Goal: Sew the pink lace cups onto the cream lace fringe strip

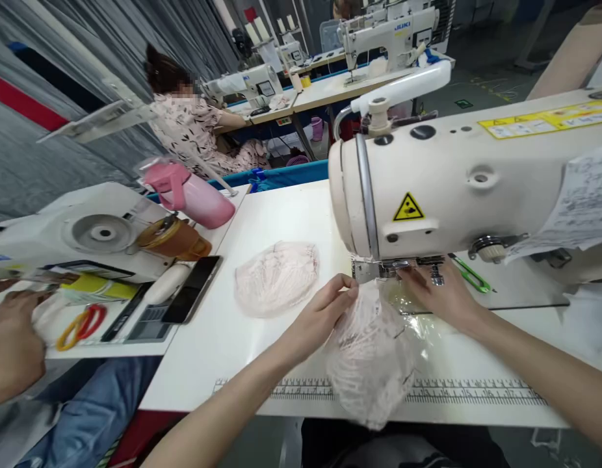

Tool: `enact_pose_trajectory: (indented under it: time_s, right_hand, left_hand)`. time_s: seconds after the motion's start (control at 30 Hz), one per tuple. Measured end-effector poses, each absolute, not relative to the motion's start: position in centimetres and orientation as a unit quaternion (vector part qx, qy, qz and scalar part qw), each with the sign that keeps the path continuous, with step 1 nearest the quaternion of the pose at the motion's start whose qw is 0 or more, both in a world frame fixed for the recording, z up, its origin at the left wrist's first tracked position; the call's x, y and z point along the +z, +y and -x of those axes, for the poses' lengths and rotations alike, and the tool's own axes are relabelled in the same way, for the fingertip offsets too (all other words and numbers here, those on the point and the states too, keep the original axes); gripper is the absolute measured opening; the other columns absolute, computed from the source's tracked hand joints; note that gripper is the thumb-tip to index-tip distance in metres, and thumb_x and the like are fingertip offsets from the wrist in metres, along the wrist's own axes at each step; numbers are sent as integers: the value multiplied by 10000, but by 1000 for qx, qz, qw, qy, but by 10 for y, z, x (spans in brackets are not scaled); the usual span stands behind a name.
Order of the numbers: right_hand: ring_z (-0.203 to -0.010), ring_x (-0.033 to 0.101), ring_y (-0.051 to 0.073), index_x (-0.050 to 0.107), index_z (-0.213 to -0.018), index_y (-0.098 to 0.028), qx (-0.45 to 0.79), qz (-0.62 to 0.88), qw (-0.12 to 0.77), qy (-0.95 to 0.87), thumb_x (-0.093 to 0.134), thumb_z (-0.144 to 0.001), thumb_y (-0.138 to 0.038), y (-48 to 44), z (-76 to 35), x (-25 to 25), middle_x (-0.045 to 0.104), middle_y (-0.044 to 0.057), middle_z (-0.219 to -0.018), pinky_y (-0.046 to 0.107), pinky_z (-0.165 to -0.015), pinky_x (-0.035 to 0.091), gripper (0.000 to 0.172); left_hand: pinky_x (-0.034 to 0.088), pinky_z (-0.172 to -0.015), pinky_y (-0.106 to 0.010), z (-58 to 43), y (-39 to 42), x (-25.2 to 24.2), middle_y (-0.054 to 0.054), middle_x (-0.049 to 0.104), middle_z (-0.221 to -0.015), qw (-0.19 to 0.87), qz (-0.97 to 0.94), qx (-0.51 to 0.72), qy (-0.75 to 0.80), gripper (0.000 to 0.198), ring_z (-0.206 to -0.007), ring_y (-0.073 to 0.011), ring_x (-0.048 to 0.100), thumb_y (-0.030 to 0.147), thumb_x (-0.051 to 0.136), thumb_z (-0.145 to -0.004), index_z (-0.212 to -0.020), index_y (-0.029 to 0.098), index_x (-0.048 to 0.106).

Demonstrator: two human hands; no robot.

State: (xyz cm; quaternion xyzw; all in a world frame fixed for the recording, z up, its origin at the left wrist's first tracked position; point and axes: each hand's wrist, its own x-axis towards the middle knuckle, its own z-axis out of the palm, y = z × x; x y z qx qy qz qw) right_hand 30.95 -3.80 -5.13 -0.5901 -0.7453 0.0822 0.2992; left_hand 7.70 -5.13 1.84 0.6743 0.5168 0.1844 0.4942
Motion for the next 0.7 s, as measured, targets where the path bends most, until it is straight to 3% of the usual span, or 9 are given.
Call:
enact_pose_trajectory:
  time_s: [0.13, 0.23, 0.33, 0.43, 0.53, 0.7]
  right_hand:
    - [-828, 639, 263, 691, -855, -172, 89, 588, 309, -742, 405, -929, -345, -36, -309, -56, 696, 104, -798, 427, -751, 507, 342]
    - [-755, 636, 219, 703, -883, -220, 92, 580, 304, -750, 401, -921, -310, -37, -308, -57, 684, 65, -746, 372, -687, 498, 318]
    - [-739, 639, 189, 701, -994, -268, 99, 550, 279, -781, 402, -917, -278, -39, -307, -54, 691, 25, -755, 354, -718, 495, 309]
    - [-827, 646, 197, 687, -1057, -312, 98, 535, 259, -798, 429, -910, -281, -41, -307, -51, 712, 25, -909, 354, -762, 498, 298]
    - [-891, 641, 207, 653, -1132, -317, 97, 539, 242, -801, 410, -918, -260, -43, -307, -54, 705, 36, -1002, 365, -805, 502, 329]
    - [-908, 626, 241, 621, -1177, -293, 96, 565, 239, -784, 442, -886, -203, -46, -310, -69, 700, 69, -961, 439, -832, 496, 353]
  left_hand:
    - [430, -481, -241, -78, -39, 4, -11, 641, -785, 169, -831, 156, 507, 226, -609, -136, 588, 345, 381, -980, -912, 192, 534]
    - [521, -641, -282, -83, -49, -3, -44, 693, -905, -14, -911, 188, 367, 150, -819, -175, 651, 260, 464, -959, -938, 171, 582]
    - [543, -848, -349, -94, -60, -12, -116, 665, -1161, -67, -940, 161, 294, 254, -1070, -233, 627, 261, 471, -957, -1136, 118, 578]
    - [519, -946, -395, -102, -60, -23, -183, 543, -1335, -79, -938, 113, 317, 466, -1232, -289, 531, 362, 428, -967, -1295, 37, 493]
    - [474, -1021, -408, -101, -52, -31, -174, 479, -1395, -57, -948, 90, 301, 511, -1304, -290, 456, 370, 410, -966, -1351, 36, 453]
    - [451, -1047, -423, -97, -36, -34, -163, 484, -1395, -30, -953, 101, 285, 499, -1316, -274, 443, 339, 417, -959, -1371, 58, 437]
